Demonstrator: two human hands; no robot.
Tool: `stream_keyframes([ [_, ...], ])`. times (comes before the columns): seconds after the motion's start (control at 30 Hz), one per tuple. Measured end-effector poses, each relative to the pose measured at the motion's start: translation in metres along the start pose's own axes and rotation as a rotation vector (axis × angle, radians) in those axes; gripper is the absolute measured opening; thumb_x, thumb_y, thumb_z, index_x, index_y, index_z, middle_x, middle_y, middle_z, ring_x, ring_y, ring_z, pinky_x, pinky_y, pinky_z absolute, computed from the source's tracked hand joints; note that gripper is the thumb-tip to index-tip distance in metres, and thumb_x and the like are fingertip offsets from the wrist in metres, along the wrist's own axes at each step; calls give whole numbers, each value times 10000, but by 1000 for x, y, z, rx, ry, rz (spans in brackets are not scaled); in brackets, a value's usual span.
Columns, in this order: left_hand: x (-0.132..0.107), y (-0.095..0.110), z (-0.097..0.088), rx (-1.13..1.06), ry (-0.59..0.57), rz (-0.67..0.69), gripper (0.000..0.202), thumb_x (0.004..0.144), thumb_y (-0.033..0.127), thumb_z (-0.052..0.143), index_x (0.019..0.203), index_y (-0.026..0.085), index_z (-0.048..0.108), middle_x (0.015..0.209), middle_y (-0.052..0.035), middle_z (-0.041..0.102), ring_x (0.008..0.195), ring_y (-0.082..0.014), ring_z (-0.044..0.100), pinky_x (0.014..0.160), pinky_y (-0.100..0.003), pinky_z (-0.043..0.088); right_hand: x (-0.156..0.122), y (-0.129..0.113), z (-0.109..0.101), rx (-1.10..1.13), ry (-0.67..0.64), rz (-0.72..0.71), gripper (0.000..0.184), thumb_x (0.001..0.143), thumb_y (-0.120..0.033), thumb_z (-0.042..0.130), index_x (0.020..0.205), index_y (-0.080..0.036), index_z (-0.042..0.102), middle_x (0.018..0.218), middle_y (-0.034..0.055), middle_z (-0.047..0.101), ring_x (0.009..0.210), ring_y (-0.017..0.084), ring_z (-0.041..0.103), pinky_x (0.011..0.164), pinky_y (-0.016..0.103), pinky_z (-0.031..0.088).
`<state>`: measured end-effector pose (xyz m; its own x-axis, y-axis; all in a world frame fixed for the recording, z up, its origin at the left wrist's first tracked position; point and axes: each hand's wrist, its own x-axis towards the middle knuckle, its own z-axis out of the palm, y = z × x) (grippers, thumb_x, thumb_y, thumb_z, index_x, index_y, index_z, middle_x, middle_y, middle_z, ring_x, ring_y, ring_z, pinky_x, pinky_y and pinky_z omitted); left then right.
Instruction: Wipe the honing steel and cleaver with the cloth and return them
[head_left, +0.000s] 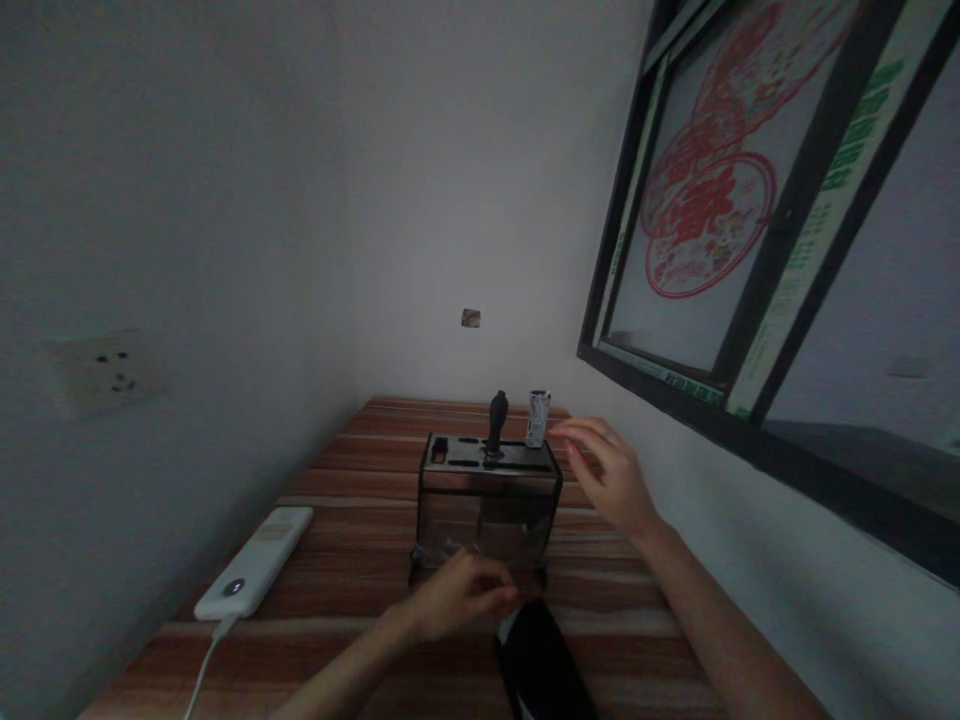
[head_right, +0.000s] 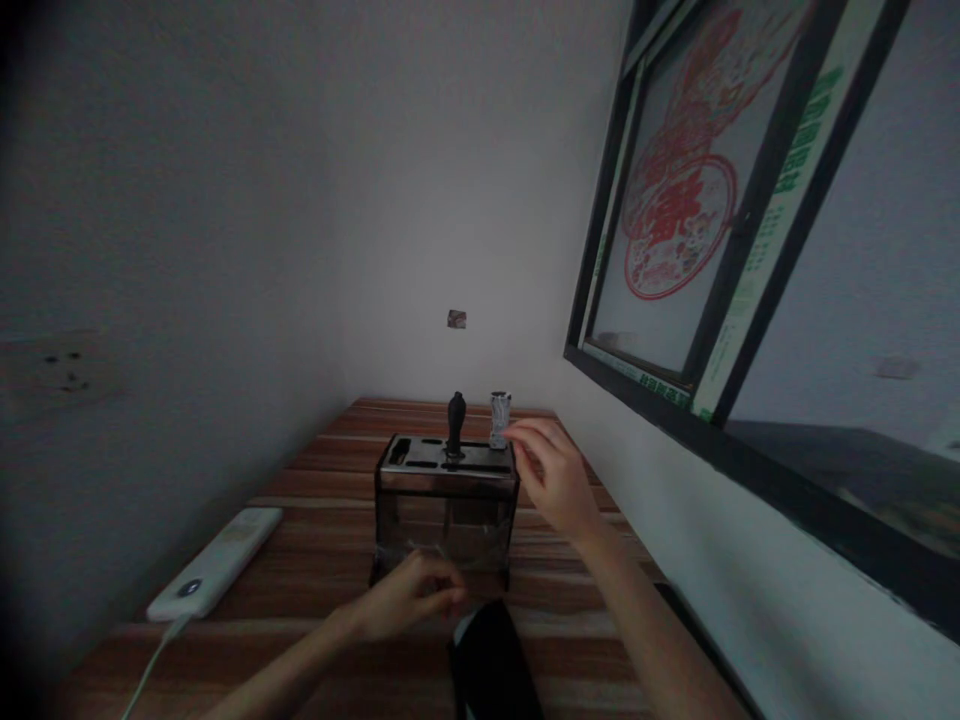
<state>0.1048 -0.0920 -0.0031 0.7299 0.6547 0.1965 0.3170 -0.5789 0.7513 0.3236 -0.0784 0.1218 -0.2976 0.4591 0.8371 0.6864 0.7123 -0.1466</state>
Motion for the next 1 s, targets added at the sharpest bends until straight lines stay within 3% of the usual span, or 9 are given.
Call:
stream_keyframes([
  [0.13, -5, -32, 16, 70, 129, -62, 335, 928, 330, 398, 811, 149, 654, 766, -21, 684, 728, -134, 620, 676, -200, 431, 34, 1, 11, -409, -387, -396, 259, 828, -58, 439, 958, -126, 651, 1015, 127, 644, 1006, 258, 557, 932, 423, 431],
  [0.27, -11, -43, 15, 206, 133, -43, 312, 930, 318, 392, 825, 172, 648, 809, -15, 684, 771, -138, 618, 697, -202, 421, 46, 19, 21, -557, -557, -622, 260, 835, -39, 450, 969, -123, 657, 1002, 122, 672, 1005, 237, 578, 1014, 424, 368],
  [0.47, -11, -41, 20, 332, 80, -17, 311, 941, 330, 376, 863, 194, 645, 836, -15, 687, 784, -143, 623, 708, -205, 414, 47, 27, 27, -402, -619, -678, 323, 830, 16, 410, 943, -161, 656, 1015, 89, 680, 1030, 189, 581, 1059, 402, 326],
  [0.6, -12, -44, 26, 356, 59, -17, 315, 933, 360, 392, 849, 197, 649, 828, -27, 685, 798, -165, 620, 725, -226, 410, 52, 25, 33, -394, -709, -631, 321, 823, 16, 410, 878, -189, 651, 915, 46, 689, 966, 169, 593, 1067, 389, 315],
  [1.0, -9, -55, 34, 399, 72, -16, 333, 934, 346, 392, 799, 179, 646, 791, -37, 677, 759, -165, 607, 685, -222, 394, 64, 48, 50, -604, -738, -738, 321, 836, -9, 406, 701, -177, 643, 690, 44, 665, 789, 170, 581, 1030, 371, 297],
])
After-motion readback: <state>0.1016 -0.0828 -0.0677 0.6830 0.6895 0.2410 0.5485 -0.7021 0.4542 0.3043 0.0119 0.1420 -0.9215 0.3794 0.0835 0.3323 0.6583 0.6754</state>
